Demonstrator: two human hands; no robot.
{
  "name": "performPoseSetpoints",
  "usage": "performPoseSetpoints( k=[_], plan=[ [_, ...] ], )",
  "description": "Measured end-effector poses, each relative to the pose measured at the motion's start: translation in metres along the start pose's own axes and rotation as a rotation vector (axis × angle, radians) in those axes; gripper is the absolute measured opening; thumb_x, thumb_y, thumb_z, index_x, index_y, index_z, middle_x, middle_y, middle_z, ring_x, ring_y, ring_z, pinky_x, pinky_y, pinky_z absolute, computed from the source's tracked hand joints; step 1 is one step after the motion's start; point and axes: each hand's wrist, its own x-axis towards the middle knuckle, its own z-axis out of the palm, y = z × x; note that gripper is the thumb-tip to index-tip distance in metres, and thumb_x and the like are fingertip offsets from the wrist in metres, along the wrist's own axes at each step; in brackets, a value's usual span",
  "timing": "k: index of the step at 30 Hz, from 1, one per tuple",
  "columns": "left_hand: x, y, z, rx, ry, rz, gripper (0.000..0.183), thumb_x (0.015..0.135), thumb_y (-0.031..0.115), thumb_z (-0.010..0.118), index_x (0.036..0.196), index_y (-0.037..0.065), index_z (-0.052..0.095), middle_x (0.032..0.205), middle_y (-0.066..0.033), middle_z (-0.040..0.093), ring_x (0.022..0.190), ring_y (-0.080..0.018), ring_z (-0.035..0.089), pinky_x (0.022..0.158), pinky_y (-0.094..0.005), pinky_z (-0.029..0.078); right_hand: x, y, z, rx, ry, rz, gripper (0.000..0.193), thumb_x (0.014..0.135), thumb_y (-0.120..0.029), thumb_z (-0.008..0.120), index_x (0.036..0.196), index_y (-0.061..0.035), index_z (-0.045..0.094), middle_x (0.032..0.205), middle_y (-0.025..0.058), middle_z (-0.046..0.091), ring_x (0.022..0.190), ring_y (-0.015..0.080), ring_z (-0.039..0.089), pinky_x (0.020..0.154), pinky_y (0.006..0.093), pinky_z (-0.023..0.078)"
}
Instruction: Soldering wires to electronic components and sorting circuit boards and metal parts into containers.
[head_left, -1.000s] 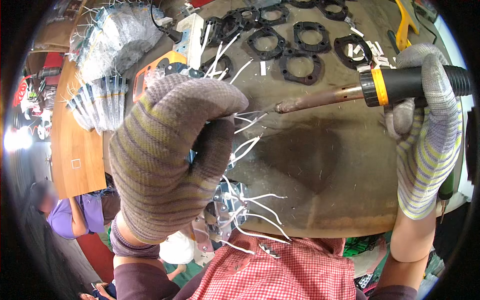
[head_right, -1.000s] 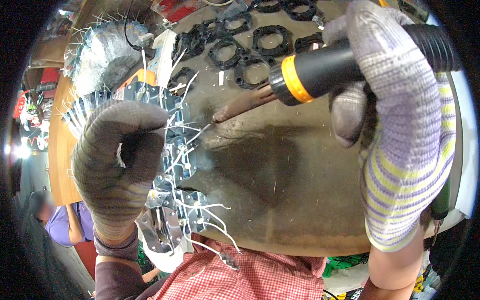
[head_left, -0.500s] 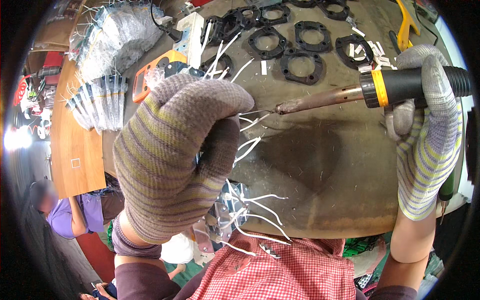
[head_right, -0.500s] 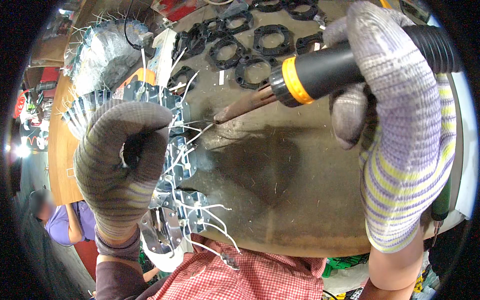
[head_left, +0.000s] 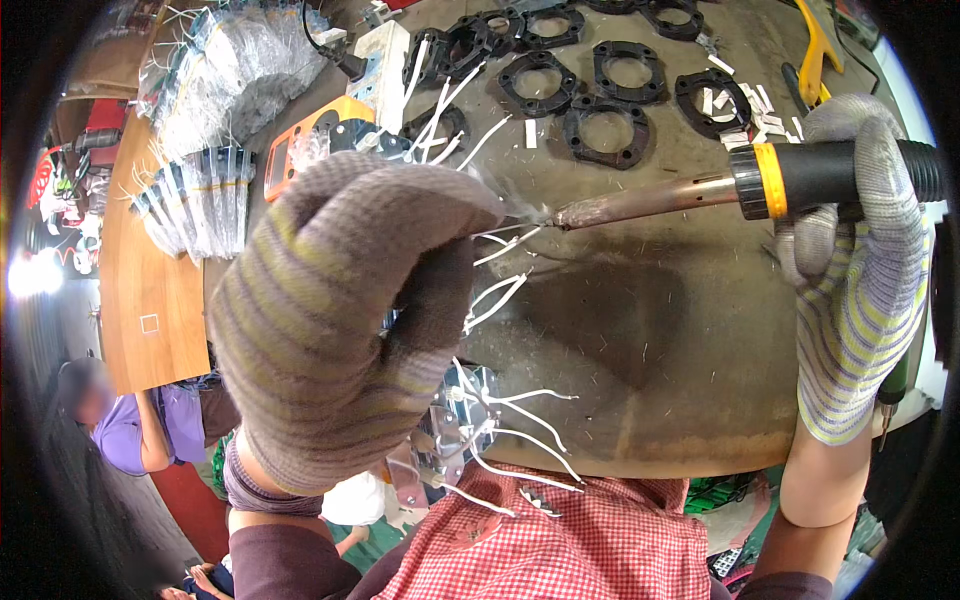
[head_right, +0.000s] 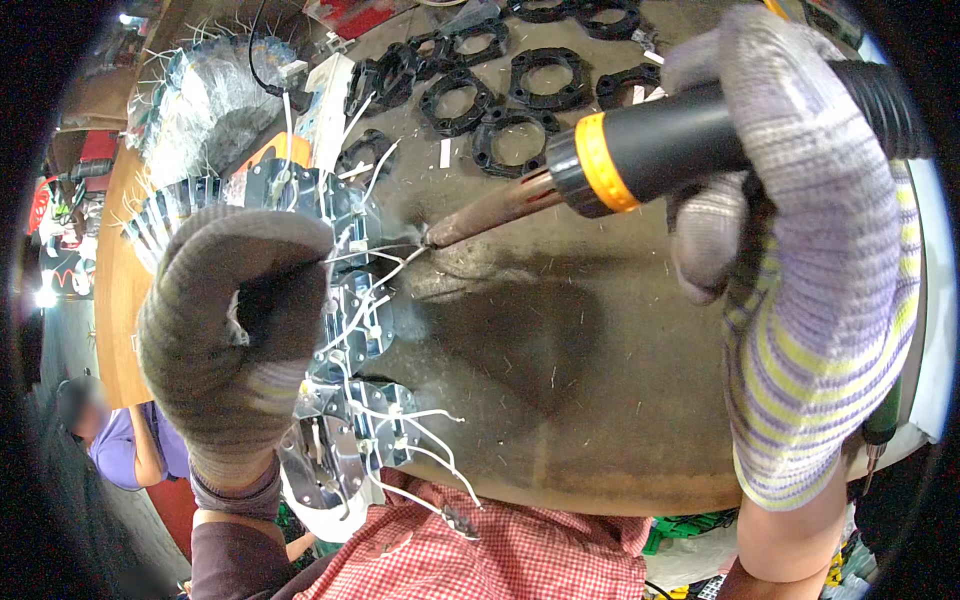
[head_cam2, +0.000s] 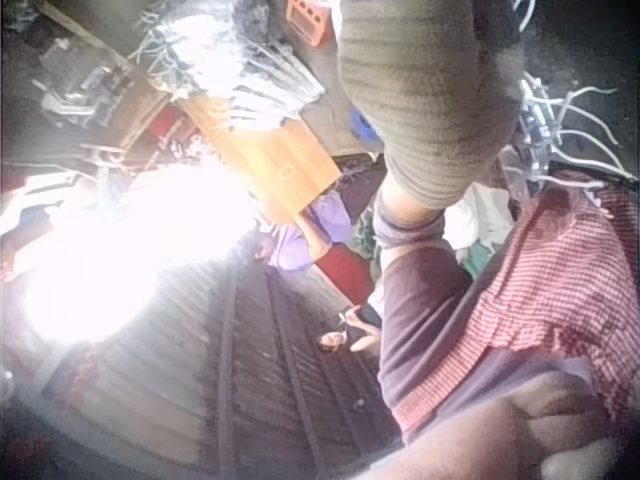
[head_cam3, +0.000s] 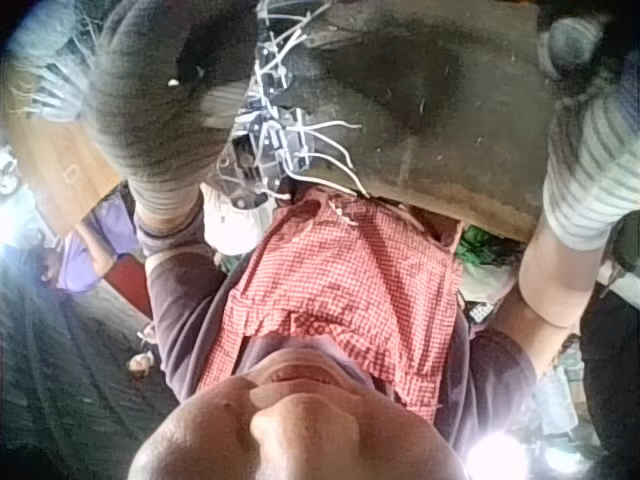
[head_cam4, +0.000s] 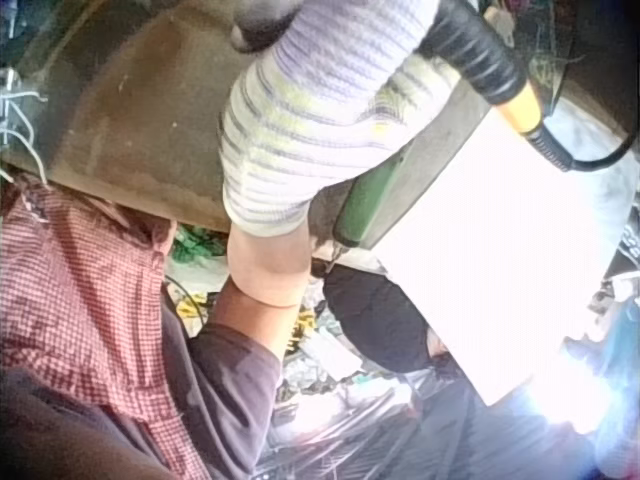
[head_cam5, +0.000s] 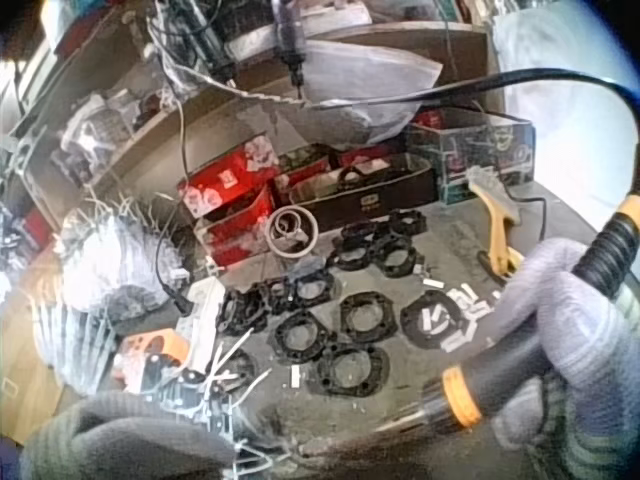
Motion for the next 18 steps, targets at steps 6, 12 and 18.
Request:
performPoseSetpoints(
  k=[6,12,18],
  plan=[
    [-0.006,0.006,-0.010,0.085,0.002,-0.064,0.022,0.071,-0.007,0.073,0.089,0.006,0.071,0.083,-0.0010,0.063,0.066,-0.0057,0.054,0.058,-0.0193,0.040,-0.002,-0.009,-0.012,0.034,-0.094,0.103,0.030,0.099,-0.031,0.054,0.114,-0.0051,0.061,0.091,0.0038,0.061,0.063,0.0047,0.056,0.055,0.0166,0.046],
    [-0.002,0.007,-0.008,0.079,0.005,-0.026,0.023,0.070,-0.007,0.073,0.089,0.006,0.071,0.083,-0.0023,0.064,0.066,-0.0080,0.055,0.057,-0.0205,0.042,-0.005,-0.006,0.002,0.131,0.011,0.083,0.028,0.099,-0.031,0.054,0.111,-0.0066,0.061,0.085,0.0024,0.060,0.060,0.0047,0.054,0.053,0.0167,0.044],
    [-0.008,0.007,-0.011,0.179,-0.024,-0.018,0.025,0.067,-0.008,0.072,0.088,0.006,0.071,0.081,-0.0046,0.064,0.069,-0.0125,0.061,0.061,-0.0242,0.047,-0.007,-0.010,0.002,0.204,-0.077,0.178,0.029,0.098,-0.033,0.055,0.110,-0.0077,0.060,0.080,-0.0012,0.056,0.055,0.0033,0.050,0.051,0.0162,0.042]
  ],
)
